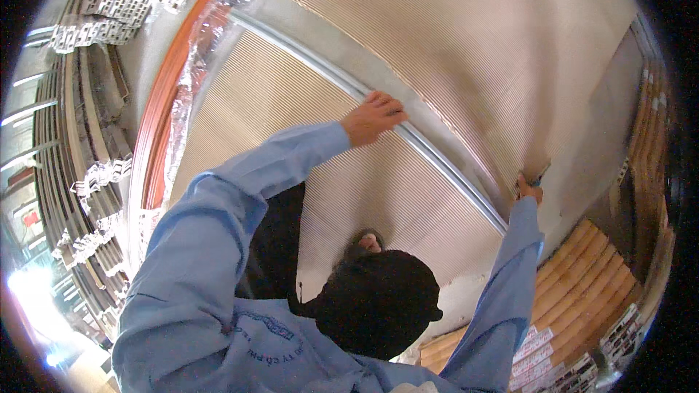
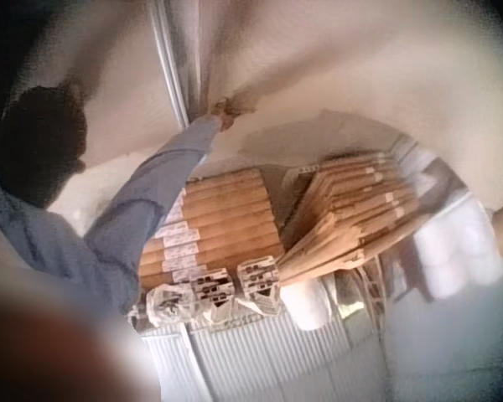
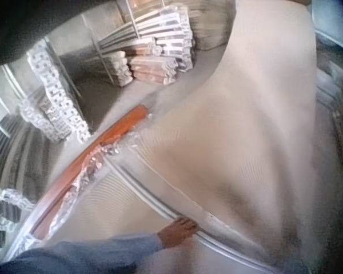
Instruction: The person repeatedly cuts large ribbed sheets on the floor using a utility knife and a metal straightedge. They position the sheet, align the straightedge, cut along it, then lift and reposition the sheet to repeat the process.
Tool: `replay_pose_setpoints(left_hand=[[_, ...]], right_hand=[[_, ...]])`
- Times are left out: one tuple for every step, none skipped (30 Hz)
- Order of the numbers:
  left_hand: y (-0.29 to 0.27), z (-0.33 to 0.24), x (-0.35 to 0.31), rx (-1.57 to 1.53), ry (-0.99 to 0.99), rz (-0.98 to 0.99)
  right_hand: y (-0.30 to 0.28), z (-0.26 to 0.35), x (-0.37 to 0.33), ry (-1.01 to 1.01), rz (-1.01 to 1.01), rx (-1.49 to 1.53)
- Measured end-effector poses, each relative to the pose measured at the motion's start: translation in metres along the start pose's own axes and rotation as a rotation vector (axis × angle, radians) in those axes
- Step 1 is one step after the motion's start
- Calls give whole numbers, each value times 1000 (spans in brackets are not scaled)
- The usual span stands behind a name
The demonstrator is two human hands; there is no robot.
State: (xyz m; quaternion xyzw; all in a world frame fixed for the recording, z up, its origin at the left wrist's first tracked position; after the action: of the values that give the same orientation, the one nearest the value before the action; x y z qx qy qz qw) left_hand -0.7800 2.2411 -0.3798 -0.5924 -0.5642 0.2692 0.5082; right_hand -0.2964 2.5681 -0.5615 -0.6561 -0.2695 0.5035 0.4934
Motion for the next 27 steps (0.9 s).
replay_pose_setpoints(left_hand=[[4, -2, -13, -43, -20, -14], [11, 3, -25, -41, -74, 1], [18, 7, -33, -33, -110, 33], [32, 14, -40, -24, -189, 134], [32, 12, -39, -52, -159, 73], [35, 14, -39, -72, -175, 84], [42, 14, -37, -114, -186, 131], [35, 12, -33, -140, -164, 54], [31, 8, -29, -177, -135, 17], [26, 7, -27, -191, -144, -11], [21, 5, -27, -196, -140, -40], [21, 1, -27, -221, -129, -16], [20, -2, -28, -237, -115, -10], [17, -3, -30, -233, -119, -51], [24, -4, -32, -243, -118, 10], [30, -5, -34, -235, -131, 26], [41, 2, -37, -212, -192, 110], [32, -1, -35, -167, -133, -39], [35, 0, -34, -201, -114, -70], [37, 2, -32, -231, -104, -95], [37, 3, -31, -238, -94, -122], [35, 2, -29, -230, -60, -156], [34, 1, -27, -197, -55, -154], [32, 2, -25, -146, -51, -156], [36, 0, -22, -195, -48, -100], [38, 3, -20, -238, -89, -64], [37, 9, -18, -250, -168, -77]], right_hand=[[2, 0, -1, 21, 43, 1], [-2, 5, -5, -36, 23, 42], [-8, 7, -8, -31, -42, 23], [-12, 9, -13, -28, -79, 40], [-19, 9, -16, 4, -150, 1], [-16, 13, -20, 3, -123, 11], [-15, 15, -22, 0, -91, 37], [-24, 21, -26, -44, -180, 24], [-24, 24, -27, -50, -150, -36], [-23, 26, -29, -58, -121, -96], [-20, 26, -28, -32, -20, -189], [-19, 21, -30, 16, 37, -174], [-21, 19, -31, 62, 74, -149], [-21, 17, -33, 79, 107, -88], [-20, 15, -34, 103, 139, -75], [-18, 14, -35, 102, 167, -24], [-13, 14, -34, 91, 220, 35], [-22, 16, -31, 40, 44, -13], [-18, 16, -26, 10, 40, -63], [-7, 9, -21, 54, 85, -17], [6, -2, -15, 112, 232, 43], [-4, 2, -10, 19, -11, -58], [-2, 3, -4, -18, -15, -46], [-1, 6, -2, -87, -20, 69], [-1, 7, 0, -103, 5, 146], [0, 9, -1, -118, 32, 224], [-3, 9, -4, -104, 26, 234]])
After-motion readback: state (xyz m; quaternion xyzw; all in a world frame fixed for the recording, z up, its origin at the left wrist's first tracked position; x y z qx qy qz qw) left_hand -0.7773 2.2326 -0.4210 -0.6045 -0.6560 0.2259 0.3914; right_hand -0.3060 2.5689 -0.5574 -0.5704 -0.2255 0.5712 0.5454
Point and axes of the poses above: each hand's wrist, its own x-axis towards the middle knuckle, its own y-axis out of the palm, z = x × y, the point moved 9 cm from there along x, towards the middle knuckle, and after that the axes turned 8 degrees about y, right-handed, at the moved point
